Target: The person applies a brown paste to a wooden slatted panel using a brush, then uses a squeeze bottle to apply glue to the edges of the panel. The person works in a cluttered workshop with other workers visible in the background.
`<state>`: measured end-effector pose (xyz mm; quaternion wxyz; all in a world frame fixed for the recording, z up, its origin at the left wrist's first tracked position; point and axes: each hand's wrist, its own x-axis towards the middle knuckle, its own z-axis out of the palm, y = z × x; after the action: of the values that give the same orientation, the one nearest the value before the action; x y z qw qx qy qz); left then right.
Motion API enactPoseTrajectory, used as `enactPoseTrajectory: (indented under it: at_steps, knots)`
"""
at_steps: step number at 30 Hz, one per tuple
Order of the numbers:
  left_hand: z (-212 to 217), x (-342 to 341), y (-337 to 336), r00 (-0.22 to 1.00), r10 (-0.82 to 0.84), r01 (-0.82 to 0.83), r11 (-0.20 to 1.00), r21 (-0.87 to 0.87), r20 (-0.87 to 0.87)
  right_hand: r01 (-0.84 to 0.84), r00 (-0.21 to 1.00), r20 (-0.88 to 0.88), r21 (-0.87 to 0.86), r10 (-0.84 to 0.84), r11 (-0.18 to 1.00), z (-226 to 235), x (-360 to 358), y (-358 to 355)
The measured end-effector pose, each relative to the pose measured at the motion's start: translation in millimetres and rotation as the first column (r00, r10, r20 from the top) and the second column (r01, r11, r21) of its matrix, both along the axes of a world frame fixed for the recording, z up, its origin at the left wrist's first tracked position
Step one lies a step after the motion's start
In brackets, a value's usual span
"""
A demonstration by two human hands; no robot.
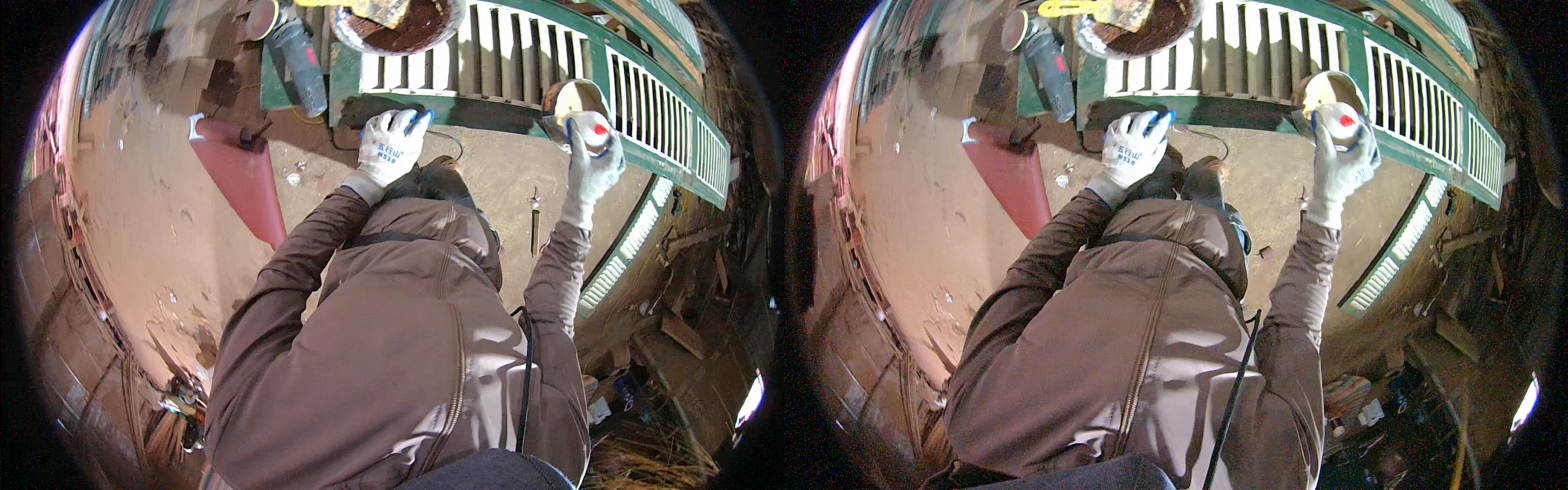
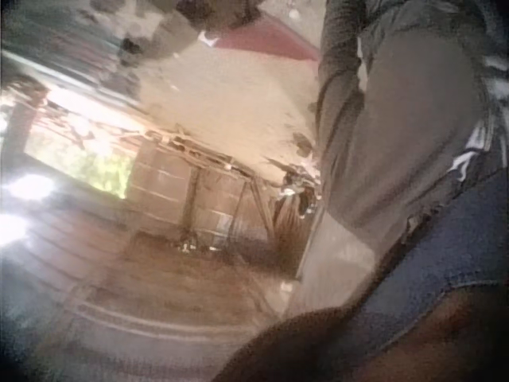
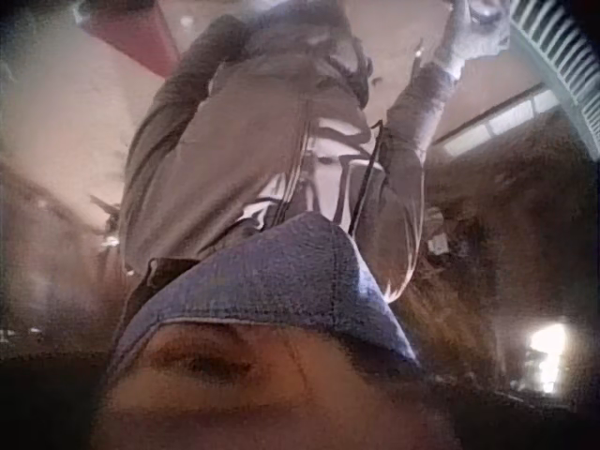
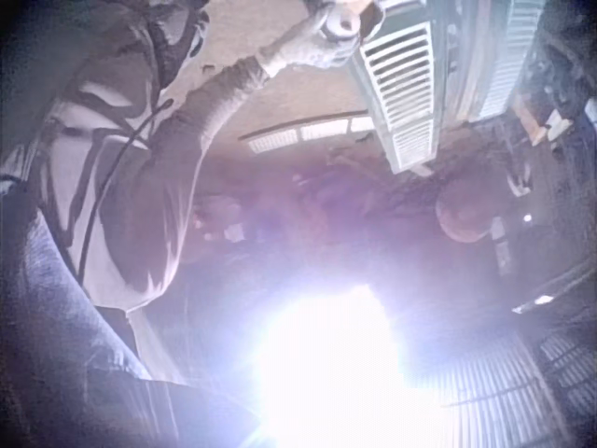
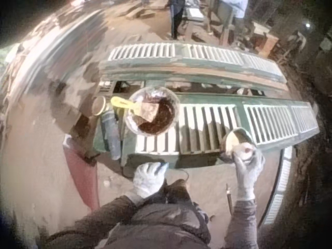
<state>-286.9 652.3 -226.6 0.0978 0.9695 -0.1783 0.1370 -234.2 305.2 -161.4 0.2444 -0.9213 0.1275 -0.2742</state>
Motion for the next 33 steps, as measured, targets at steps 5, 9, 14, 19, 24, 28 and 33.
enactPoseTrajectory:
  at_steps: [5,9,14,19,24,28,33]
  knots:
    - [10,-7,10,0.982,0.145,-0.153,0.986,-0.06,-0.124,-0.244,0.959,-0.005,0.484,0.282,0.84,41,-36,51]
    - [3,1,13,0.976,0.153,-0.172,0.977,-0.123,-0.154,-0.48,0.83,-0.29,0.063,0.476,0.875,19,-41,66]
    - [0,9,21,0.98,0.132,-0.166,0.954,-0.248,-0.148,-0.634,0.753,-0.434,-0.274,0.495,0.724,-1,-28,83]
    - [-4,11,25,0.963,0.154,-0.225,0.908,-0.353,-0.22,-0.707,0.696,-0.505,-0.357,0.511,0.61,-3,-6,90]
    - [-4,11,26,0.96,0.154,-0.234,0.897,-0.374,-0.232,-0.787,0.607,-0.544,-0.308,0.579,0.535,-6,21,94]
    - [-11,6,25,0.969,0.191,-0.238,0.898,-0.37,-0.159,-0.816,0.575,-0.576,-0.36,0.58,0.452,-3,37,103]
    - [-10,4,25,0.977,0.166,-0.2,0.929,-0.312,-0.132,-0.868,0.496,-0.614,-0.356,0.614,0.346,8,52,118]
